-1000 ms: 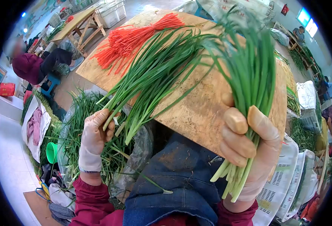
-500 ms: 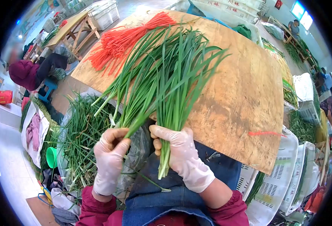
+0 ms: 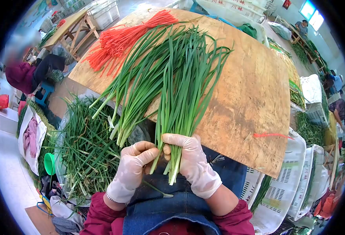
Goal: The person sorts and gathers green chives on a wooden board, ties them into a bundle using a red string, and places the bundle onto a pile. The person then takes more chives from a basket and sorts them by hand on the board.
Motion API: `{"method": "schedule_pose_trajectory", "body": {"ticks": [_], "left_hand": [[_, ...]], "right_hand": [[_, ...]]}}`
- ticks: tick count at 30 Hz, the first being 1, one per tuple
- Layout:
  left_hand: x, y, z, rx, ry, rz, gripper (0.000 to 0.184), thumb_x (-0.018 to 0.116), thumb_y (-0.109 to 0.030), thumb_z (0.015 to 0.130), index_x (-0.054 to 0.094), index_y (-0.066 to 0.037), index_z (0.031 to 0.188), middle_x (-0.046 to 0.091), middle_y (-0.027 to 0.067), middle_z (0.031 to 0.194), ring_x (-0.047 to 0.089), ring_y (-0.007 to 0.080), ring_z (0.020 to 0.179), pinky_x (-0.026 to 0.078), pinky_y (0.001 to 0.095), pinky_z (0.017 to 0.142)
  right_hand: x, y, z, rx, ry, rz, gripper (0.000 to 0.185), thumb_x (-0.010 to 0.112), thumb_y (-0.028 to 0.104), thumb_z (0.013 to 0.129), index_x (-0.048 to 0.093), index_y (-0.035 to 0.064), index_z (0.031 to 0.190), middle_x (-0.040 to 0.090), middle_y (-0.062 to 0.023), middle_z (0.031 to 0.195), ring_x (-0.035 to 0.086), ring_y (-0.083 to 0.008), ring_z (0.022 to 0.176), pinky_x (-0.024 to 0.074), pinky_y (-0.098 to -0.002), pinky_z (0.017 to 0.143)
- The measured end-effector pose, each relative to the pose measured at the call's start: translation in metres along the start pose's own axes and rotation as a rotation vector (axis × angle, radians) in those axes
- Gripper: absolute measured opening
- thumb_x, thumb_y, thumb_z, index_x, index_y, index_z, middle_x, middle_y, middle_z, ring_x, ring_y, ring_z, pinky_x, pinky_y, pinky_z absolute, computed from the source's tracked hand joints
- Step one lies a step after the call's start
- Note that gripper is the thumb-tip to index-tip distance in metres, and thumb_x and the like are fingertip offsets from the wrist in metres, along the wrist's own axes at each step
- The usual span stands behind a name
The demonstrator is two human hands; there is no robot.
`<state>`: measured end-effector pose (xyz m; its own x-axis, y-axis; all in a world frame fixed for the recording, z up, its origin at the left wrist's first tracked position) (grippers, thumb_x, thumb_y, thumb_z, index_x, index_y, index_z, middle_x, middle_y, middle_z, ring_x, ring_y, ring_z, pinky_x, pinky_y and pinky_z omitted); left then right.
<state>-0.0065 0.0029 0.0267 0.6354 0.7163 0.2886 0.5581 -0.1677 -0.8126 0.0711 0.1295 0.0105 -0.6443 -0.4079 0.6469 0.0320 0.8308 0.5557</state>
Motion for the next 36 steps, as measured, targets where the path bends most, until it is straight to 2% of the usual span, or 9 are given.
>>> {"method": "schedule_pose_trajectory", "body": {"ticks": [7, 11, 15, 19, 23, 27, 29, 32, 36], "left_hand": [[-0.024, 0.013, -0.043, 0.688, -0.319, 0.292, 0.011, 0.054, -0.006, 0.084, 0.058, -0.002, 0.075, 0.053, 0.0, 0.06, 0.042, 0.0045, 0.045, 0.029, 0.0176, 0.039], [-0.095, 0.012, -0.059, 0.646, -0.944, 0.021, 0.024, 0.056, -0.019, 0.089, 0.055, -0.006, 0.069, 0.048, -0.0028, 0.056, 0.038, 0.0028, 0.04, 0.029, 0.0177, 0.034], [-0.15, 0.032, -0.05, 0.334, -0.858, 0.371, 0.024, 0.058, -0.021, 0.089, 0.057, -0.005, 0.07, 0.053, -0.0013, 0.06, 0.043, 0.0035, 0.045, 0.032, 0.0166, 0.038], [-0.096, 0.01, -0.014, 0.913, -0.652, 0.951, 0.013, 0.062, -0.012, 0.083, 0.063, 0.0, 0.082, 0.059, 0.0065, 0.074, 0.054, 0.0153, 0.061, 0.043, 0.0278, 0.054], [-0.067, 0.001, 0.015, 0.779, -0.638, 1.097, 0.014, 0.066, -0.01, 0.077, 0.061, 0.001, 0.084, 0.059, 0.014, 0.077, 0.057, 0.0274, 0.066, 0.046, 0.0317, 0.06], [-0.061, -0.002, 0.01, 0.832, -0.625, 0.863, 0.013, 0.067, -0.006, 0.076, 0.059, -0.002, 0.085, 0.058, 0.0115, 0.074, 0.056, 0.0226, 0.059, 0.045, 0.0308, 0.056], [-0.055, -0.006, -0.002, 0.725, -0.597, 0.642, 0.013, 0.067, -0.003, 0.076, 0.059, -0.001, 0.086, 0.059, 0.0101, 0.075, 0.055, 0.0174, 0.06, 0.045, 0.0276, 0.056], [-0.045, -0.007, -0.014, 0.617, -0.529, 0.323, 0.013, 0.068, -0.001, 0.075, 0.059, 0.0, 0.085, 0.058, 0.0073, 0.076, 0.053, 0.0128, 0.061, 0.044, 0.0246, 0.057], [-0.021, 0.003, -0.017, 0.868, -0.471, 0.562, 0.012, 0.065, 0.002, 0.077, 0.057, -0.002, 0.084, 0.052, -0.0003, 0.074, 0.046, 0.0059, 0.062, 0.039, 0.0199, 0.057]], "right_hand": [[0.006, 0.008, -0.008, -0.042, -0.004, 0.031, 0.014, 0.065, 0.002, 0.073, 0.06, -0.0057, 0.084, 0.058, -0.0078, 0.065, 0.054, -0.0146, 0.05, 0.0442, -0.0268, 0.047], [0.015, 0.034, -0.024, -0.099, 0.047, 0.17, 0.011, 0.06, 0.002, 0.076, 0.058, -0.0054, 0.084, 0.057, -0.0066, 0.062, 0.053, -0.0135, 0.048, 0.0439, -0.0262, 0.045], [0.024, 0.07, -0.051, -0.281, 0.188, 0.223, 0.021, 0.055, 0.005, 0.079, 0.055, -0.0078, 0.096, 0.052, -0.0034, 0.058, 0.049, -0.0092, 0.045, 0.0407, -0.0207, 0.039], [0.01, 0.089, -0.046, -0.451, 0.262, 0.118, 0.038, 0.05, 0.006, 0.084, 0.04, -0.011, 0.116, 0.045, -0.0022, 0.074, 0.039, -0.0024, 0.05, 0.0355, -0.0176, 0.041], [-0.027, 0.078, -0.012, -0.303, -0.125, 0.004, 0.02, 0.059, 0.006, 0.078, 0.056, -0.0057, 0.093, 0.053, -0.0042, 0.057, 0.05, -0.0107, 0.045, 0.0427, -0.0216, 0.041], [-0.033, 0.068, -0.004, -0.159, -0.391, -0.441, 0.014, 0.065, 0.009, 0.077, 0.06, -0.0031, 0.082, 0.061, -0.0098, 0.062, 0.059, -0.0167, 0.051, 0.05, -0.0265, 0.047], [-0.026, 0.064, -0.007, -0.367, -0.292, -0.46, 0.017, 0.065, 0.012, 0.079, 0.061, -0.0029, 0.085, 0.062, -0.0094, 0.069, 0.06, -0.0149, 0.057, 0.0503, -0.0255, 0.051], [-0.024, 0.069, -0.018, -1.094, -0.57, -1.151, 0.019, 0.065, 0.015, 0.082, 0.061, -0.0019, 0.087, 0.063, -0.0083, 0.073, 0.058, -0.0112, 0.059, 0.0473, -0.0236, 0.05], [0.025, 0.063, -0.046, -0.564, -0.324, -0.974, 0.021, 0.065, 0.018, 0.083, 0.062, -0.0017, 0.088, 0.062, -0.0063, 0.068, 0.052, -0.0078, 0.051, 0.0397, -0.0206, 0.044]]}}
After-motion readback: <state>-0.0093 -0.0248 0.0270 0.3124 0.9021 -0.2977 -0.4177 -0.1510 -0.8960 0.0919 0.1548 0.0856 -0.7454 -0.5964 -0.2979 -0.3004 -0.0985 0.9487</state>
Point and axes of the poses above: each hand's wrist, its own z-axis towards the middle knuckle, its own x-axis out of the palm, y = z × x, the point moved 1 cm from there along z, towards the middle knuckle
